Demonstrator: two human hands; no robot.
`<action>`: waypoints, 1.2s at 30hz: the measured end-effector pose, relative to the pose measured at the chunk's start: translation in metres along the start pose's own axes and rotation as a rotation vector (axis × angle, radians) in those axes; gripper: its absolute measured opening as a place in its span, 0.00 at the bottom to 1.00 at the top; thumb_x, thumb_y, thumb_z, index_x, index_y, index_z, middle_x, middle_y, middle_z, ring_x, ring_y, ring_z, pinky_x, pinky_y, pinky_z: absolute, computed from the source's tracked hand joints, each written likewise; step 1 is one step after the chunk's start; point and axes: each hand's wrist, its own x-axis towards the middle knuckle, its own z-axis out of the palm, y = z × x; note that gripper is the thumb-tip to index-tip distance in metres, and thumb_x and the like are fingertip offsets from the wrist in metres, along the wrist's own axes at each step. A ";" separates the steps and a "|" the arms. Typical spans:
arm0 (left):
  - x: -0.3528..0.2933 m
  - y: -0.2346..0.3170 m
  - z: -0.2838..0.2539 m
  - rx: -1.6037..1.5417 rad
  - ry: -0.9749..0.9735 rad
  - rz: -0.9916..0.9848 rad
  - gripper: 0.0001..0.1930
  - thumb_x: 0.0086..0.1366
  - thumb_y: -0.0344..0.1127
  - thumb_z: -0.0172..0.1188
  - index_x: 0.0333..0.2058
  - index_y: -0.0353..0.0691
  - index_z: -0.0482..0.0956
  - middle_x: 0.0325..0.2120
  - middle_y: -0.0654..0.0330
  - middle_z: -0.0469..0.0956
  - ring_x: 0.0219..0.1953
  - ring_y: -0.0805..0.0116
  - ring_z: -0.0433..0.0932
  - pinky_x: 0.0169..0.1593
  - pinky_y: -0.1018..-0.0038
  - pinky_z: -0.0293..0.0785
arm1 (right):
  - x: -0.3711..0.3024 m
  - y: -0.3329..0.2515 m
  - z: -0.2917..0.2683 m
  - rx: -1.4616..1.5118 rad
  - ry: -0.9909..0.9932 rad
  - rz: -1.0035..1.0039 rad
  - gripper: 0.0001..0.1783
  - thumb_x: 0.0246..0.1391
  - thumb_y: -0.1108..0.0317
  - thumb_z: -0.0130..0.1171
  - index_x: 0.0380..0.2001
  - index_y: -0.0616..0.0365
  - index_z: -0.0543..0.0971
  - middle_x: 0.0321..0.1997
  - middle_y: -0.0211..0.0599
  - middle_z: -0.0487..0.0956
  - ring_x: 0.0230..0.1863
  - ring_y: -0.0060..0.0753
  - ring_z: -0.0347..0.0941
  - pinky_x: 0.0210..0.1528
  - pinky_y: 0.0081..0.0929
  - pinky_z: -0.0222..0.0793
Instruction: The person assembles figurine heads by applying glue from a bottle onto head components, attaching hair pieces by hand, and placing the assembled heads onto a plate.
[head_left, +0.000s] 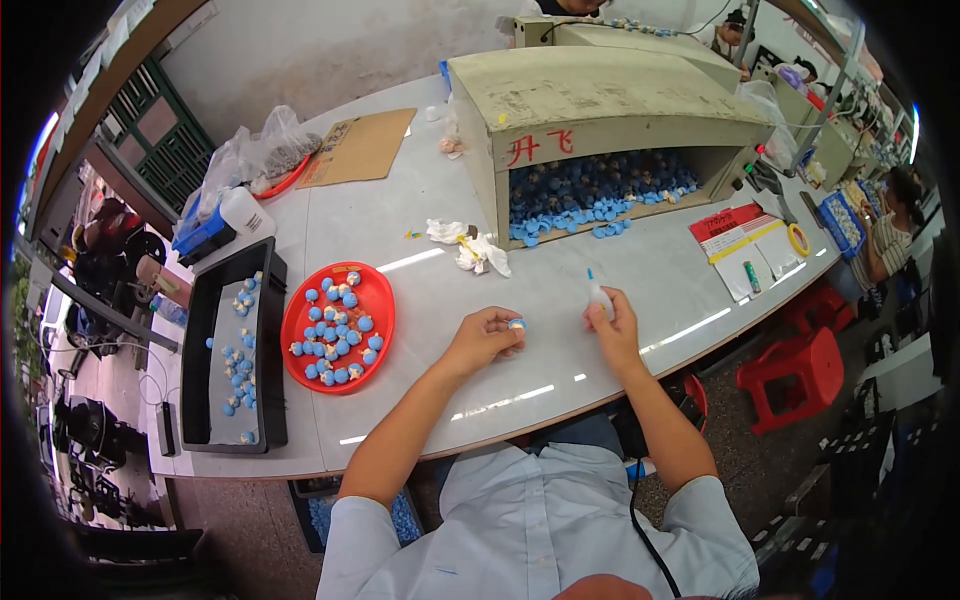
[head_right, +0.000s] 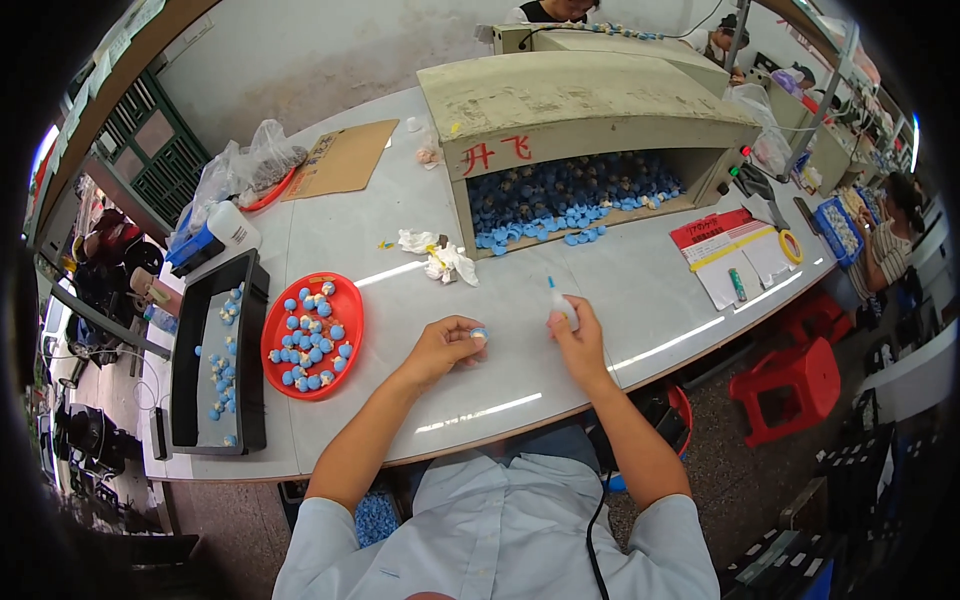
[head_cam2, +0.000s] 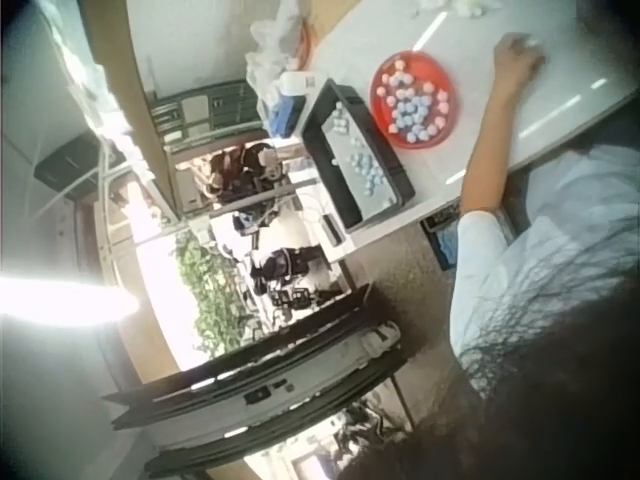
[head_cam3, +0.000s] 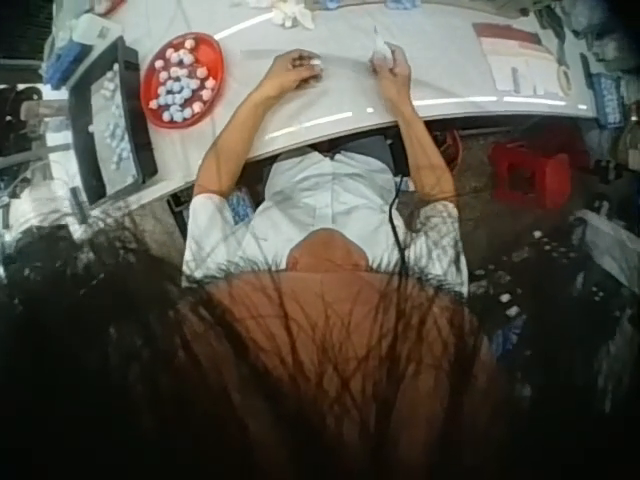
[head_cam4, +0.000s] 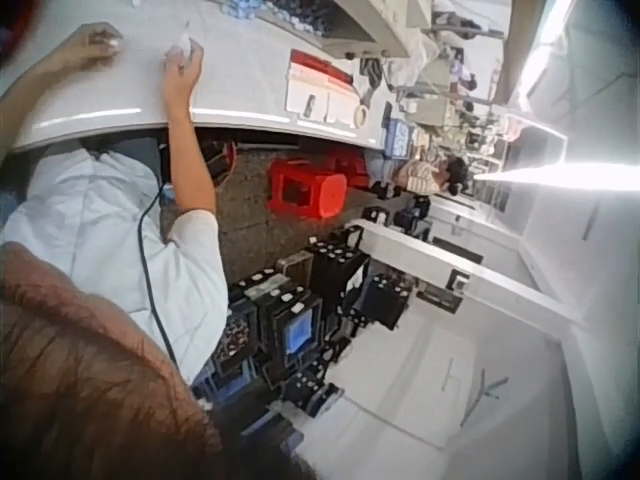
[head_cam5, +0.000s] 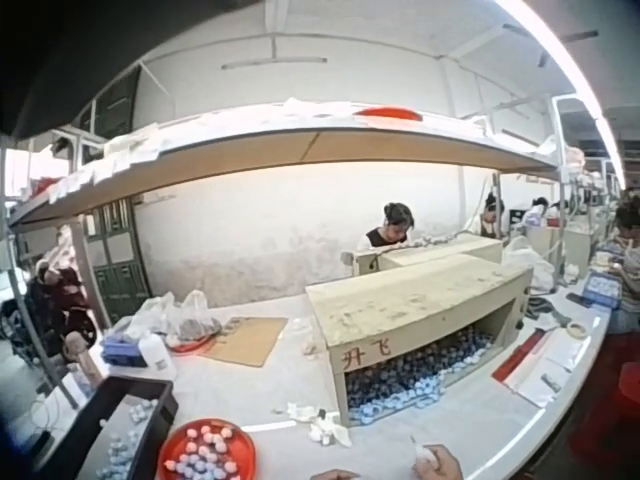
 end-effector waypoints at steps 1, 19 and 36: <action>0.006 -0.001 -0.002 -0.068 -0.061 -0.046 0.17 0.60 0.30 0.65 0.47 0.36 0.75 0.35 0.61 0.80 0.36 0.72 0.81 0.37 0.79 0.77 | -0.005 -0.002 0.009 -0.011 -0.008 -0.017 0.18 0.57 0.72 0.60 0.49 0.64 0.69 0.39 0.33 0.77 0.35 0.18 0.71 0.44 0.19 0.69; 0.008 -0.005 -0.017 -0.083 -0.279 -0.076 0.18 0.59 0.29 0.66 0.47 0.27 0.75 0.35 0.57 0.79 0.33 0.76 0.78 0.36 0.82 0.76 | -0.020 0.002 0.035 -0.320 -0.208 -0.549 0.12 0.49 0.75 0.60 0.39 0.65 0.78 0.27 0.42 0.78 0.23 0.35 0.72 0.27 0.27 0.67; 0.006 -0.002 -0.013 -0.052 -0.246 -0.076 0.16 0.60 0.29 0.66 0.44 0.28 0.75 0.35 0.56 0.80 0.36 0.75 0.81 0.41 0.81 0.78 | -0.014 0.000 0.044 -0.444 -0.214 -0.701 0.11 0.42 0.75 0.64 0.33 0.63 0.78 0.22 0.40 0.78 0.18 0.38 0.69 0.23 0.30 0.62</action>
